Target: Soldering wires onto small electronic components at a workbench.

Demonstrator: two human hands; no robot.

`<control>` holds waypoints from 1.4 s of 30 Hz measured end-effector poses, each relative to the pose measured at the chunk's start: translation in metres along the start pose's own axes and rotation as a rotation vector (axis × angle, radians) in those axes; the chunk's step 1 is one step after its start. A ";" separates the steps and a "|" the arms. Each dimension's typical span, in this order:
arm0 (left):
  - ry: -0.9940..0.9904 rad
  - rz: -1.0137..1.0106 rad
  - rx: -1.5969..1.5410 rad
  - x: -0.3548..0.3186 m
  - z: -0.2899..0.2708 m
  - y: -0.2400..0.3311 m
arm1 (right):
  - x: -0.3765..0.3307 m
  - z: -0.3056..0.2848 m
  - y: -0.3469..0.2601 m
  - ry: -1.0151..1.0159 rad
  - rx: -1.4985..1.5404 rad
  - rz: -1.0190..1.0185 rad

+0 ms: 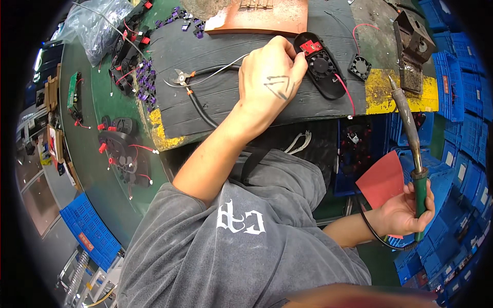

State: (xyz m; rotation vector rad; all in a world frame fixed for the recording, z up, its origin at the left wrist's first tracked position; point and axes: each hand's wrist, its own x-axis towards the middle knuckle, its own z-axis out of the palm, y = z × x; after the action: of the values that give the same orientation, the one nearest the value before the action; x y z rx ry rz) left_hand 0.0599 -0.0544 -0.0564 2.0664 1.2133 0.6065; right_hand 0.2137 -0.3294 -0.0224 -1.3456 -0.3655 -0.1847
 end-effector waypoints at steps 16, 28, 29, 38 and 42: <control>0.123 0.574 0.247 0.039 -0.039 0.004 | 0.001 0.005 -0.004 -0.091 0.120 -0.033; -0.130 0.812 0.661 0.066 -0.038 0.020 | 0.003 0.008 -0.006 -0.135 0.120 -0.051; -0.194 0.770 0.727 0.068 -0.038 0.025 | 0.003 0.008 -0.005 -0.123 0.127 -0.056; -0.142 0.652 0.709 0.070 -0.061 0.056 | 0.004 0.007 -0.002 -0.119 0.122 -0.043; -0.207 0.727 0.658 0.078 -0.064 0.050 | 0.003 0.007 -0.002 -0.094 0.110 -0.034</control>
State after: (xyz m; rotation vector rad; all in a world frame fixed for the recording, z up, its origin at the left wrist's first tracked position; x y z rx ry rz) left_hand 0.0818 0.0160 0.0290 3.0725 0.5392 0.2924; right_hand 0.2153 -0.3231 -0.0184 -1.2425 -0.4714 -0.1277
